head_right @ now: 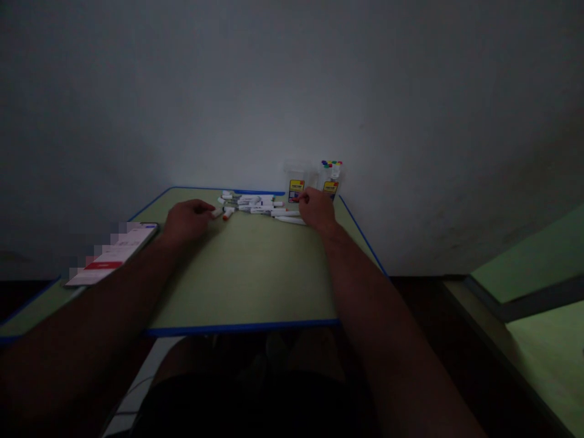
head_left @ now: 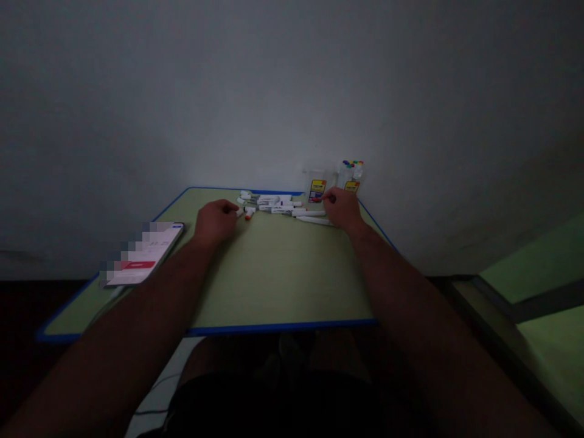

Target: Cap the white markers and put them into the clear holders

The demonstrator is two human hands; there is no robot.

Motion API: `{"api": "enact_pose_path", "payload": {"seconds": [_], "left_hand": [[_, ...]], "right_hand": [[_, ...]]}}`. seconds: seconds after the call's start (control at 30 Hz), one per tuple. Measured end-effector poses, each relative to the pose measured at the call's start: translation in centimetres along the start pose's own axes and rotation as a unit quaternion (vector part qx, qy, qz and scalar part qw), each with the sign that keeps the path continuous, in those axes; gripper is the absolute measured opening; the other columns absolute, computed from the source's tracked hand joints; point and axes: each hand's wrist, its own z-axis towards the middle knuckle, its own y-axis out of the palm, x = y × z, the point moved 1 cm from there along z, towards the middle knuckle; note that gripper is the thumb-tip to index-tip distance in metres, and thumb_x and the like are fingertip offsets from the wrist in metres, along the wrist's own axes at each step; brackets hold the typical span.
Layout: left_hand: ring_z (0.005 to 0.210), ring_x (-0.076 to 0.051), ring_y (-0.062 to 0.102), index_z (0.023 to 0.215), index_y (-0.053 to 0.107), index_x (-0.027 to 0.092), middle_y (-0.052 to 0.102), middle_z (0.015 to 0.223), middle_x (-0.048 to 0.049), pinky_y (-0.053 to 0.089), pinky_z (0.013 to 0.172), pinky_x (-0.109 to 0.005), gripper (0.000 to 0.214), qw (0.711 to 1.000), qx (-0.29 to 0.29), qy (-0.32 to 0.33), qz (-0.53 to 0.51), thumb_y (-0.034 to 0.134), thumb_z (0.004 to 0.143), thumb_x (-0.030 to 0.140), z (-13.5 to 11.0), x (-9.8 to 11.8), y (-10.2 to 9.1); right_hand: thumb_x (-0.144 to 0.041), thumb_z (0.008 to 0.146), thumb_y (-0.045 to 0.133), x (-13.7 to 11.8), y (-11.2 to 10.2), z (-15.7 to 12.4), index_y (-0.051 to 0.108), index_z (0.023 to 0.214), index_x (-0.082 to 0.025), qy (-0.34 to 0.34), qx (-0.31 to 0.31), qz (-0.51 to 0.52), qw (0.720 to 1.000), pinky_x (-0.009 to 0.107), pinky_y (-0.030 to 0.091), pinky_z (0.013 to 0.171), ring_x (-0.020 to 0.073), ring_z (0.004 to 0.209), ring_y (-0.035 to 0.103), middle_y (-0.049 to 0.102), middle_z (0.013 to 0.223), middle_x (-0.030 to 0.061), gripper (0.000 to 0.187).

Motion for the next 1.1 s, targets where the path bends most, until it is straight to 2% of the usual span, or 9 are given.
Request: {"api": "enact_pose_path", "payload": {"seconds": [0.07, 0.17, 0.37, 0.73, 1.1], "left_hand": [[0.093, -0.026, 0.070, 0.108, 0.077, 0.019, 0.079, 0.106, -0.0092, 0.052, 0.083, -0.035, 0.033, 0.999, 0.010, -0.033, -0.007, 0.061, 0.080, 0.026, 0.2, -0.3, -0.3], [0.096, -0.027, 0.069, 0.107, 0.077, 0.020, 0.078, 0.106, -0.0089, 0.052, 0.083, -0.036, 0.034, 0.999, 0.011, -0.048, -0.008, 0.061, 0.077, 0.024, 0.4, -0.6, -0.3], [0.100, -0.028, 0.069, 0.103, 0.077, 0.021, 0.077, 0.109, -0.0107, 0.051, 0.086, -0.039, 0.029, 0.999, 0.002, -0.038, -0.012, 0.064, 0.080, 0.030, 0.3, -0.7, 0.2], [0.097, -0.029, 0.069, 0.101, 0.078, 0.020, 0.078, 0.106, -0.0106, 0.052, 0.085, -0.039, 0.028, 0.999, 0.017, -0.033, -0.018, 0.064, 0.079, 0.030, 0.1, -0.3, 0.1], [0.094, -0.026, 0.069, 0.102, 0.078, 0.018, 0.078, 0.107, -0.0106, 0.051, 0.084, -0.036, 0.030, 0.999, 0.014, -0.024, -0.024, 0.058, 0.081, 0.025, -0.4, 0.3, -0.1]], "right_hand": [[-0.013, 0.081, 0.056, 0.1, 0.0, -0.1, 0.075, 0.088, -0.019, -0.005, -0.020, -0.019, 1.000, 0.034, 0.050, 0.082, 0.0217, 0.086, 0.067, 0.076, 0.092, 0.0065, 0.021], [-0.012, 0.082, 0.056, 0.2, 0.0, -0.2, 0.076, 0.091, -0.020, -0.002, -0.050, -0.042, 0.998, 0.035, 0.051, 0.084, 0.0231, 0.092, 0.068, 0.077, 0.098, 0.0074, 0.024], [-0.017, 0.086, 0.058, 0.0, 0.0, -0.3, 0.078, 0.091, -0.018, -0.017, -0.108, -0.089, 0.990, 0.033, 0.051, 0.085, 0.0222, 0.092, 0.069, 0.077, 0.100, 0.0099, 0.020], [-0.018, 0.080, 0.068, -0.4, 0.2, -0.7, 0.078, 0.084, -0.020, -0.057, -0.221, -0.122, 0.966, 0.031, 0.052, 0.079, 0.0217, 0.087, 0.070, 0.077, 0.094, 0.0080, 0.011], [-0.019, 0.075, 0.074, -0.7, 0.5, -1.1, 0.079, 0.089, -0.021, -0.089, -0.262, -0.096, 0.956, 0.030, 0.051, 0.076, 0.0196, 0.081, 0.069, 0.077, 0.091, 0.0058, 0.015]]}}
